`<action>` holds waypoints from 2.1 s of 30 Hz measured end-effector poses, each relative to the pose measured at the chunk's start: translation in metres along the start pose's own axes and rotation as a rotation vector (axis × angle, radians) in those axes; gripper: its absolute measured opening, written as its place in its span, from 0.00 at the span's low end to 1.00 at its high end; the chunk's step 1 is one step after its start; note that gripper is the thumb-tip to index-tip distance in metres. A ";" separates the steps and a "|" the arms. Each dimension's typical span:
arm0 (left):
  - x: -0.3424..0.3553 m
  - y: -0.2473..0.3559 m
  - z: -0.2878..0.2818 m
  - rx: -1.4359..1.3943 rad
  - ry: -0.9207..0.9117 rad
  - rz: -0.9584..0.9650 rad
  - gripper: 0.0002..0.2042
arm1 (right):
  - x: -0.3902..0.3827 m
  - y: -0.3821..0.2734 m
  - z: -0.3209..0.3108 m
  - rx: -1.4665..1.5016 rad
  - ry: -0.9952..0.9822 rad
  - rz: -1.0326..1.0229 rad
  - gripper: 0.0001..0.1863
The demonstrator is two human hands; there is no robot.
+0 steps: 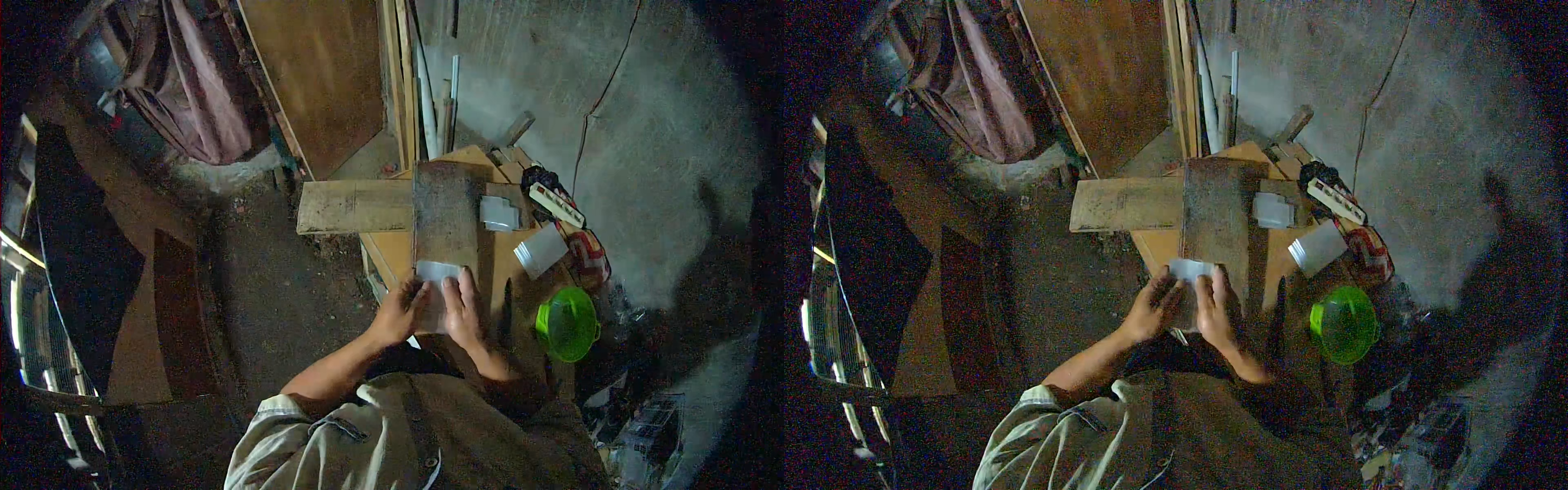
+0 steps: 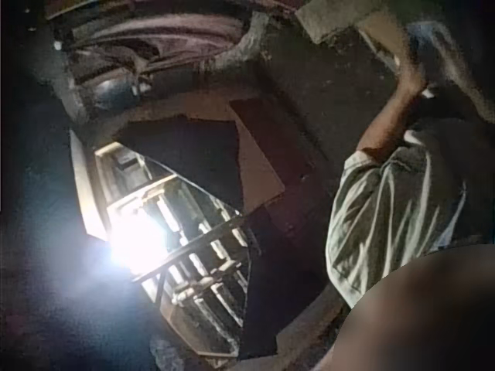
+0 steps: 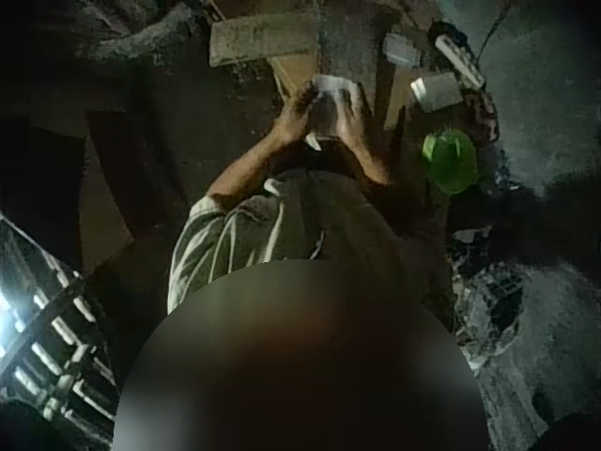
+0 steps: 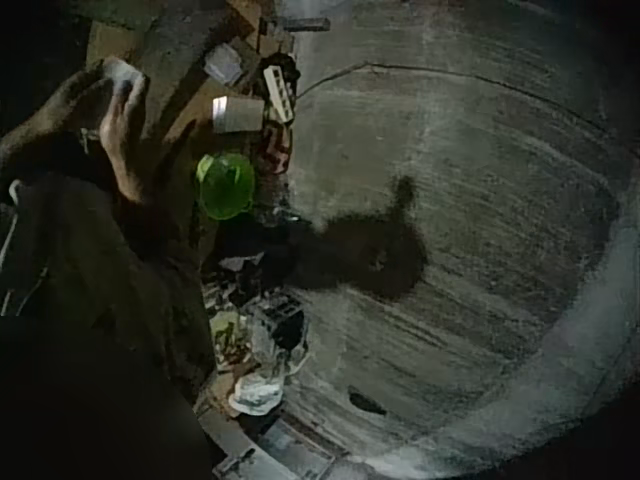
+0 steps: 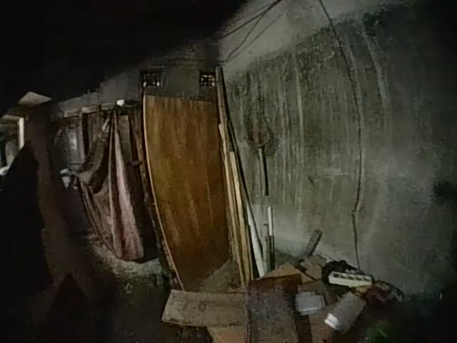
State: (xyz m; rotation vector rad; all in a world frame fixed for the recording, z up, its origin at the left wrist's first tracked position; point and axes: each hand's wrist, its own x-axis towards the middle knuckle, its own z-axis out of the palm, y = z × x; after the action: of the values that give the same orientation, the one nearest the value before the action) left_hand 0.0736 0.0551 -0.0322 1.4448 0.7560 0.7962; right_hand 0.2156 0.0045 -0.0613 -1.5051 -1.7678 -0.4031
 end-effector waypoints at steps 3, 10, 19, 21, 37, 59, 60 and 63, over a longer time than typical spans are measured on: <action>-0.001 0.011 0.001 -0.031 0.027 0.038 0.14 | -0.005 0.003 0.008 0.134 -0.114 0.130 0.18; 0.008 0.016 -0.011 -0.618 -0.133 -0.319 0.22 | -0.013 0.004 0.007 0.306 -0.106 0.141 0.20; 0.005 0.030 -0.014 -0.480 -0.035 -0.534 0.22 | 0.017 -0.019 -0.021 0.765 -0.396 0.606 0.18; 0.008 0.013 -0.018 -0.612 -0.093 -0.447 0.22 | 0.014 -0.021 -0.023 0.749 -0.450 0.589 0.18; -0.003 0.049 -0.025 -0.914 -0.124 -0.524 0.19 | 0.097 -0.048 -0.097 0.208 -0.413 -0.051 0.47; 0.002 0.030 -0.020 -0.866 -0.208 -0.527 0.22 | 0.114 -0.050 -0.084 0.067 -0.664 -0.270 0.51; 0.004 0.019 -0.024 -0.749 -0.193 -0.522 0.22 | 0.114 -0.051 -0.084 0.192 -0.555 -0.134 0.48; 0.002 0.034 -0.024 -0.615 -0.212 -0.465 0.19 | 0.093 -0.035 -0.068 0.445 -0.338 0.189 0.40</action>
State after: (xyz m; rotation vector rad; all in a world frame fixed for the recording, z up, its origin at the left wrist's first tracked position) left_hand 0.0541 0.0695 0.0024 0.7429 0.5807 0.4448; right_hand 0.2047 0.0145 0.0585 -1.4495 -1.7923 0.3408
